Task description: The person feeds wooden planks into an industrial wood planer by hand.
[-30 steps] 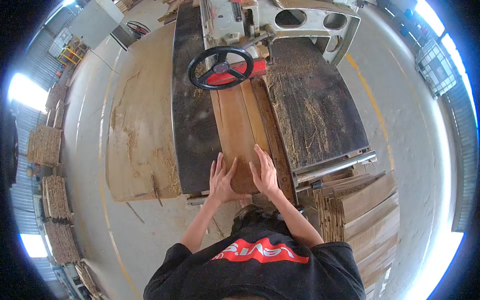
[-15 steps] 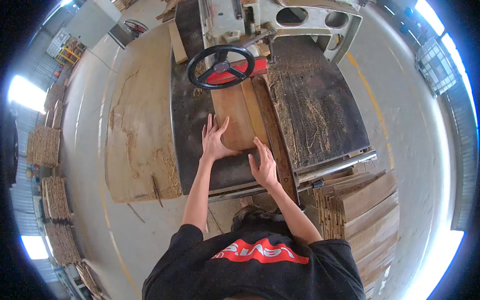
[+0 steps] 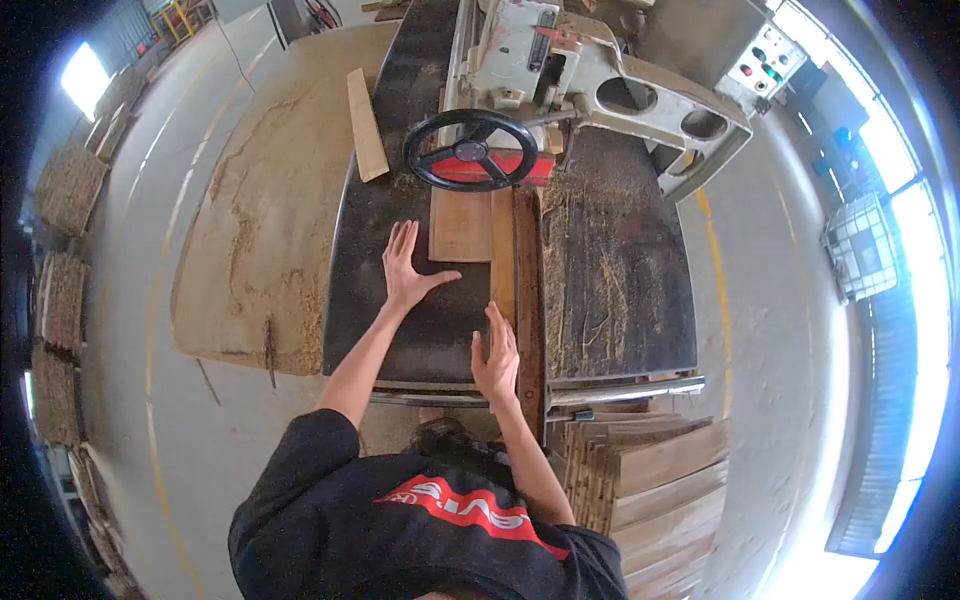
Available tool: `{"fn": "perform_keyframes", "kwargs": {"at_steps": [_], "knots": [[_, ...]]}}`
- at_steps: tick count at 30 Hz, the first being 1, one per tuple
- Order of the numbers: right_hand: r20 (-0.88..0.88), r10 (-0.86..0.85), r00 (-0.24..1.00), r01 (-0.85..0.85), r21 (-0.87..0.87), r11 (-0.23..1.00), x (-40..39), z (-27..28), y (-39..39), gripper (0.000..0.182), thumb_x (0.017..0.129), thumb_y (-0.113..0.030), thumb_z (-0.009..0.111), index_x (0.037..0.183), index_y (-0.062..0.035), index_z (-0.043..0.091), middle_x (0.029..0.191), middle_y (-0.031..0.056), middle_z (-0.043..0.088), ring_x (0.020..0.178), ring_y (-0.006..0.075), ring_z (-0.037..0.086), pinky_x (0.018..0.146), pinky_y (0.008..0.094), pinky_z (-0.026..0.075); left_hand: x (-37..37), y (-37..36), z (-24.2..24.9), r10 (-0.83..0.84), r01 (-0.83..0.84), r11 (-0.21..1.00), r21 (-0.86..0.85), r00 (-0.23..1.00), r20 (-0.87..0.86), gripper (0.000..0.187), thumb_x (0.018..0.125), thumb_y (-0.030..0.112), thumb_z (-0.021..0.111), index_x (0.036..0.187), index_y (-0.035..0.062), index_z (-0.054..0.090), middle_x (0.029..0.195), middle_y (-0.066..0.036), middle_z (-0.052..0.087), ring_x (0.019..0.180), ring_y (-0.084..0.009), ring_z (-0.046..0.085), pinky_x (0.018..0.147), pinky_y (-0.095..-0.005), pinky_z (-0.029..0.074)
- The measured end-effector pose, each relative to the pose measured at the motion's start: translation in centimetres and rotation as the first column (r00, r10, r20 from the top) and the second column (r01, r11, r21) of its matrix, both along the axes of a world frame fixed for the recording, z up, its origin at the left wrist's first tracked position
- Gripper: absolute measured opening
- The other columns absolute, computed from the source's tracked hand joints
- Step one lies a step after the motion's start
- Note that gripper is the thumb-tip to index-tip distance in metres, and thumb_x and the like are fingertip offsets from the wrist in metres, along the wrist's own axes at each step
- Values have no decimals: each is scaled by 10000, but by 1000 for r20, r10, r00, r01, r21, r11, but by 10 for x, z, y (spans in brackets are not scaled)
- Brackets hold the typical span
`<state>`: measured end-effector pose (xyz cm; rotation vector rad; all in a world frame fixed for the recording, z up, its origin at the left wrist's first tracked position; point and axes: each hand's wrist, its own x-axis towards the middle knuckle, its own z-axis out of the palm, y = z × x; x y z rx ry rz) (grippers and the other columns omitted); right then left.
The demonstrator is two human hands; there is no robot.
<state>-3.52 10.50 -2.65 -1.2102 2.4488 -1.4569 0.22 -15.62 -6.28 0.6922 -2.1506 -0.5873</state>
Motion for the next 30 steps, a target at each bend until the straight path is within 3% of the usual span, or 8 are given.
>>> {"fn": "perform_keyframes", "kwargs": {"at_steps": [2,5,9,12,13,15,23,30], "knots": [[10,10,1000,-10,-8,1000,-1,-1,-1,506,1069,-46,622,1562,-27,512,1601,222,575,1450,434,574,1176,526,503,-3,-19,-14,-5,5,1000,-1,999,-39,992,833,504,937,1588,8,526,1631,-246,520,1581,-456,388,1268,-560,340],[19,3,1000,-2,-23,1000,0,-1,0,477,1061,-22,618,1531,-21,539,1580,226,596,1439,438,586,1175,521,504,-21,-66,-6,111,-108,987,-116,994,22,900,917,508,853,1573,-5,514,1645,-287,470,1571,-482,374,1262,-601,329],[21,-15,1000,16,-47,999,0,5,-3,434,1049,1,614,1481,-27,583,1539,225,633,1419,436,608,1164,511,511,-49,-148,26,275,-211,957,-199,879,390,1112,894,650,792,1684,6,347,1766,-279,288,1659,-435,232,1295,-619,271],[27,-19,999,20,-34,999,0,3,-2,425,1040,7,611,1462,-39,591,1539,218,637,1415,426,616,1160,515,516,-61,-181,32,112,-163,986,38,812,573,1177,896,747,723,1705,-1,310,1795,-252,242,1686,-391,183,1328,-579,245],[26,-20,999,21,-28,999,0,2,-1,420,1041,3,610,1459,-39,592,1538,218,637,1412,427,618,1161,516,515,-63,-179,31,142,-163,986,-22,774,617,1189,895,772,702,1706,-2,306,1797,-244,244,1687,-382,184,1330,-568,249],[23,-13,1000,14,-23,1000,-2,1,-2,411,1044,-4,606,1453,-39,594,1538,218,637,1407,429,622,1163,517,512,-67,-166,27,218,-161,976,-147,690,690,1216,893,821,659,1710,-4,297,1801,-228,248,1690,-364,185,1333,-548,256],[-9,22,1000,-22,26,999,-4,-2,-3,387,1053,-42,611,1438,-2,596,1556,224,613,1450,424,576,1194,520,481,-15,-63,23,237,-194,972,-136,779,581,1115,967,774,591,1677,-51,350,1784,-228,289,1681,-359,216,1331,-635,188],[-194,34,980,-10,122,992,10,-5,3,532,1028,-90,675,1528,-22,507,1649,259,493,1506,475,488,1234,584,414,76,80,35,238,-218,971,-97,874,424,658,946,444,786,1267,-117,663,1444,-278,559,1448,-497,450,1246,-636,320]]}}
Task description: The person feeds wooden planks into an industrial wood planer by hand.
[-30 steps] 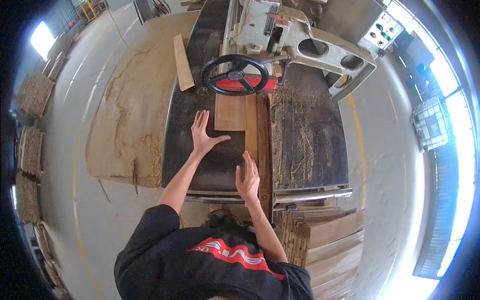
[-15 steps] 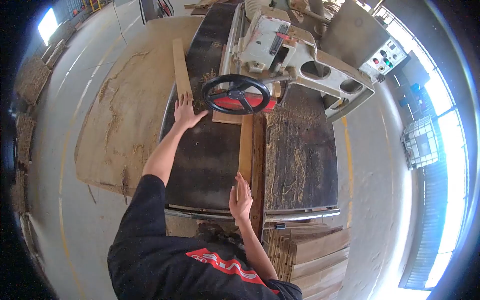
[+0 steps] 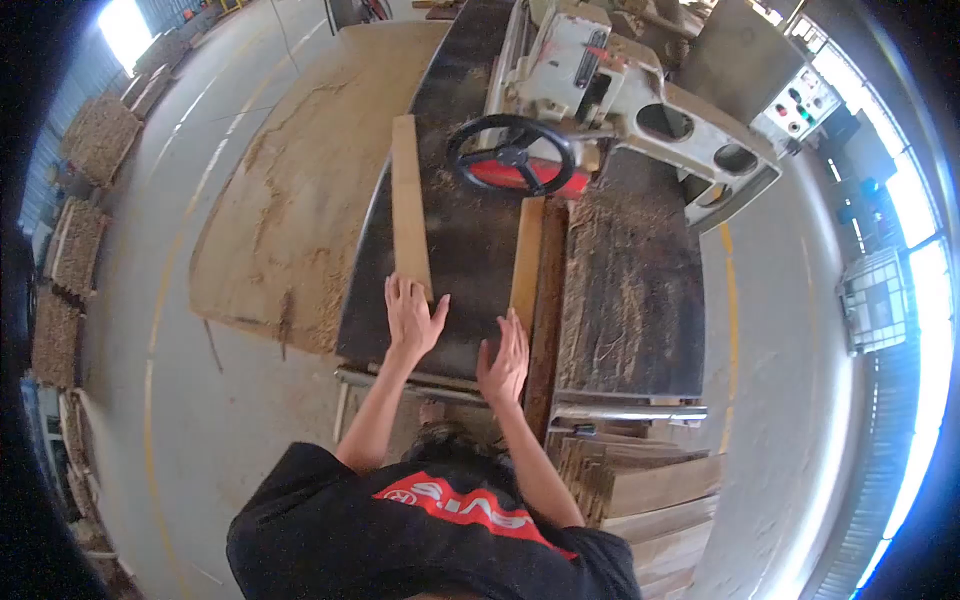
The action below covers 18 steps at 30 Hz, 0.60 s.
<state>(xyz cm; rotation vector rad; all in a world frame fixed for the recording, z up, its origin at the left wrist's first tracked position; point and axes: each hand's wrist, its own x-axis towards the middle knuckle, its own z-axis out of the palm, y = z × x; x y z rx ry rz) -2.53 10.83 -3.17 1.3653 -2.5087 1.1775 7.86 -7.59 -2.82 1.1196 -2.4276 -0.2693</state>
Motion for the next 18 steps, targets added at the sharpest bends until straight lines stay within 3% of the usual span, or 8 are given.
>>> {"fn": "perform_keyframes", "kwargs": {"at_steps": [2,3,5,9,11,15,17,18], "knots": [[17,29,999,-29,29,999,17,-2,12,605,1007,-93,685,1562,-8,457,1684,281,430,1546,481,428,1270,585,352,20,21,6,38,-37,999,6,985,-169,529,920,389,822,1153,-77,726,1303,-282,626,1391,-513,489,1167,-627,381],[53,49,997,-52,61,997,28,3,20,643,988,-79,687,1576,-8,437,1721,289,372,1587,483,369,1301,595,301,27,31,6,89,-82,996,45,983,-160,512,903,356,883,1173,-36,695,1360,-289,617,1409,-524,465,1162,-655,377],[-12,69,998,-65,220,973,48,6,31,729,951,-58,692,1615,-13,393,1767,289,261,1637,477,256,1324,622,216,36,48,6,165,-176,981,-83,979,-118,731,876,395,913,1388,-18,593,1531,-325,467,1471,-544,372,1186,-678,326],[-70,132,989,-95,390,916,55,7,49,900,873,-21,715,1683,-37,322,1815,284,99,1686,479,79,1338,671,90,40,71,-28,222,-179,964,199,949,-224,1044,774,436,958,1567,16,426,1593,-365,361,1472,-556,337,1189,-672,308],[-94,142,985,-88,429,899,49,5,54,979,846,43,727,1711,-49,279,1805,315,60,1677,499,96,1345,637,161,39,77,-32,203,-137,962,236,936,-288,1123,728,482,981,1585,42,402,1583,-364,376,1451,-559,351,1184,-671,311],[-133,133,982,-60,449,892,40,-4,59,1064,772,134,730,1712,-45,263,1774,370,31,1657,529,140,1334,583,264,36,84,-38,156,-53,958,283,922,-354,1098,723,329,968,1607,64,373,1579,-294,409,1485,-492,310,1206,-636,300],[-153,147,977,-66,440,895,38,-4,61,1131,723,81,778,1715,-66,256,1762,386,31,1646,551,144,1324,594,267,38,89,-30,247,-140,931,337,922,-299,973,733,216,910,1574,51,451,1464,-251,553,1391,-434,491,1143,-595,422],[-93,146,985,-114,289,950,34,-6,65,1079,751,122,708,1714,-71,260,1760,371,91,1642,524,196,1308,612,285,43,88,-23,291,-147,894,423,909,-299,938,739,202,905,1559,43,478,1425,-231,593,1350,-411,545,1118,-570,461]]}}
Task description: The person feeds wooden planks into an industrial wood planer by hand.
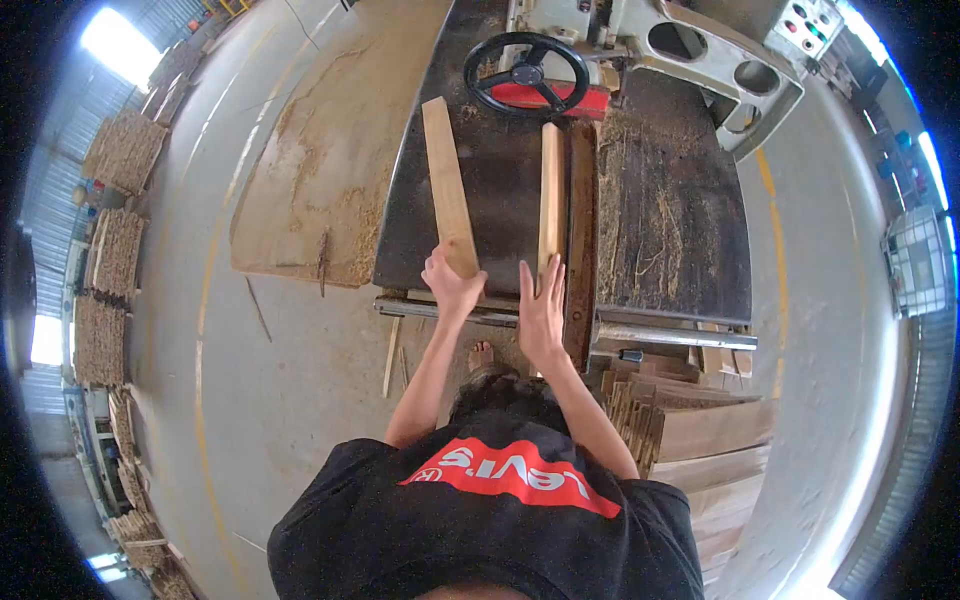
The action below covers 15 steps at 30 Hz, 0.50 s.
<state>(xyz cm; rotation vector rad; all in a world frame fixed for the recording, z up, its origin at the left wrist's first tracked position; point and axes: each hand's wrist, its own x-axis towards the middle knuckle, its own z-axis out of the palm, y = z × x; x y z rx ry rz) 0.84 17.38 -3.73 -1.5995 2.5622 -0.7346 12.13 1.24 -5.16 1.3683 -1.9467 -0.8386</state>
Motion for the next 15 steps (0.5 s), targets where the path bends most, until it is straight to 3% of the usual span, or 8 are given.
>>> {"fn": "perform_keyframes", "kwargs": {"at_steps": [1,2,5,7,9,10,13,15], "knots": [[170,-8,985,20,-74,997,-8,4,5,1026,786,132,672,1710,-63,271,1756,351,144,1637,511,221,1310,592,303,4,-1,14,24,-21,996,90,999,-29,903,746,188,900,1544,35,504,1385,-212,633,1310,-387,599,1093,-546,500],[332,2,943,48,-143,989,-18,9,11,975,820,142,637,1706,-56,282,1752,332,198,1633,499,247,1312,573,320,10,0,28,53,63,927,370,954,-296,798,801,103,853,1533,23,546,1310,-154,695,1197,-311,692,1005,-458,577],[596,140,791,180,-444,878,-41,24,30,914,891,151,550,1726,-65,246,1672,243,437,1543,351,463,1235,462,434,45,-3,29,337,462,530,711,654,-677,654,885,62,784,1498,5,564,1243,-153,751,1060,-246,737,914,-393,610],[835,373,404,353,-518,779,-50,46,51,933,903,202,518,1740,-99,236,1636,229,510,1439,272,582,1147,367,495,51,16,35,354,534,503,680,591,-725,565,1010,210,661,1516,-17,555,1269,-162,743,1080,-248,735,926,-397,611],[845,368,388,375,-510,774,-55,51,68,973,871,204,505,1749,-107,224,1637,272,507,1437,279,585,1143,366,493,55,30,43,363,606,475,638,526,-769,563,1136,359,538,1534,-40,545,1296,-171,735,1100,-250,734,937,-402,611],[847,358,394,391,-507,768,-54,53,77,981,864,202,502,1751,-110,223,1640,281,504,1439,277,583,1137,362,496,57,33,31,406,639,399,657,520,-752,682,1170,534,398,1570,-4,519,1367,-172,713,1130,-261,725,957,-428,603],[861,336,381,475,-494,728,-54,49,91,1008,838,188,492,1758,-125,222,1667,293,475,1445,280,580,1098,337,506,60,50,22,541,767,312,561,342,-768,696,1172,579,361,1565,30,532,1432,-163,685,1172,-263,708,970,-453,599],[856,329,398,495,-503,709,-67,39,96,1010,838,183,492,1759,-130,222,1667,286,478,1451,286,578,1078,325,510,59,59,20,548,790,284,544,332,-768,703,1176,575,353,1568,15,517,1458,-169,657,1169,-282,706,967,-463,600]]}}
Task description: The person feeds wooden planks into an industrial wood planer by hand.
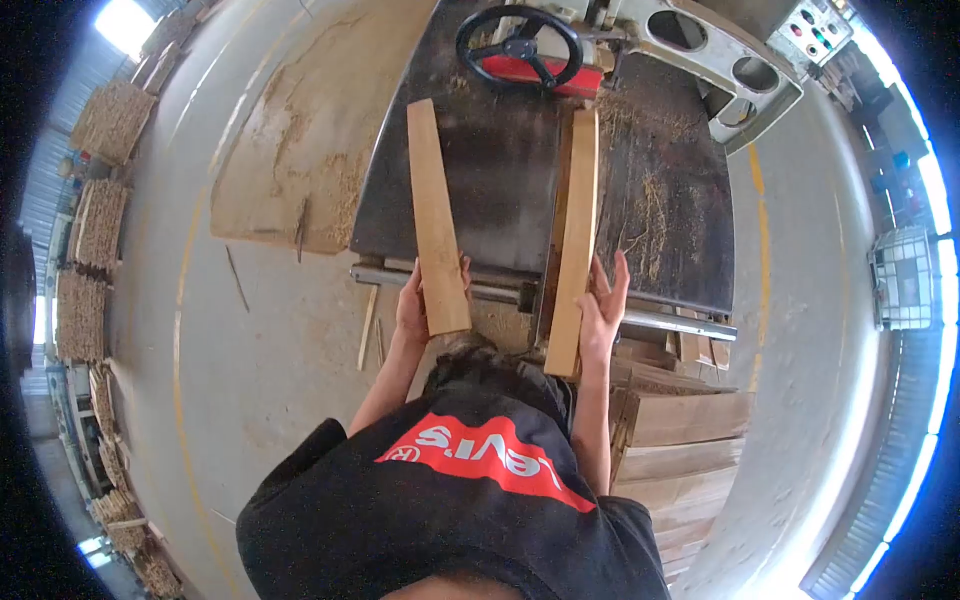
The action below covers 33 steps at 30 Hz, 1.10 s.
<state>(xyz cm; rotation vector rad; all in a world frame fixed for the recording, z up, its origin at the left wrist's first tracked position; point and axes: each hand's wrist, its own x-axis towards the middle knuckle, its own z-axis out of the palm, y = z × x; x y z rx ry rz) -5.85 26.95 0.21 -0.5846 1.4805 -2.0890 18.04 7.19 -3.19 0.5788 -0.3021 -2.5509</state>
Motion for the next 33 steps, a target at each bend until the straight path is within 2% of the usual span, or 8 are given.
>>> {"fn": "perform_keyframes", "kwargs": {"at_steps": [3,6,10,12,15,18,23,33], "knots": [[-153,19,988,-10,62,998,-18,-4,-6,959,897,210,435,1759,-147,214,1677,250,494,1360,234,642,983,309,547,-3,4,3,-15,14,1000,18,1000,14,698,1164,575,422,1537,-2,541,1408,-164,681,1137,-293,716,945,-476,603],[-281,68,957,-37,114,993,-43,-17,-15,936,938,184,475,1762,-153,184,1643,261,538,1215,178,710,853,268,554,6,-1,-18,-79,131,983,-125,932,355,674,1148,567,492,1486,-8,588,1300,-153,736,1089,-276,733,927,-472,608],[-455,62,888,66,259,964,-66,-43,-27,902,967,91,559,1757,-143,191,1611,265,572,1121,184,752,797,266,574,-7,16,14,194,285,837,-467,644,740,558,1057,363,736,1423,-52,668,1168,-80,771,1002,-199,746,899,-371,592],[-510,35,860,158,330,931,-60,-52,-33,899,963,75,563,1755,-140,196,1612,269,570,1136,200,760,802,267,585,-11,15,-11,330,415,649,-637,602,727,731,942,325,864,1485,-93,609,1273,-175,739,1123,-282,723,966,-427,572],[-651,15,759,304,375,876,-40,-71,-47,750,968,35,585,1681,-108,404,1558,246,624,1260,342,736,1030,428,570,-21,32,-6,646,673,214,-708,447,619,915,825,332,923,1534,-98,536,1470,-296,616,1346,-424,595,1134,-496,489],[-621,61,782,298,458,838,-10,-45,-50,664,988,-8,605,1631,-78,457,1352,236,717,1118,383,763,920,437,596,-30,39,-7,665,684,-234,-691,631,400,1000,848,399,919,1569,-125,466,1495,-330,596,1380,-450,579,1173,-528,452],[-603,20,798,328,462,824,-7,-55,-47,633,989,-39,629,1603,-65,475,1251,251,731,1064,427,755,891,455,602,-46,49,-6,461,656,-351,-669,742,486,1528,613,720,964,1672,-110,240,1700,-401,288,1642,-553,167,1288,-650,221],[-652,-4,758,372,427,824,6,-44,-47,681,974,-81,715,1597,-32,442,1229,310,731,1085,512,729,882,523,602,-72,11,-2,320,618,-560,-552,776,544,1481,544,514,1023,1658,-117,280,1684,-382,335,1649,-530,188,1286,-645,251]]}}
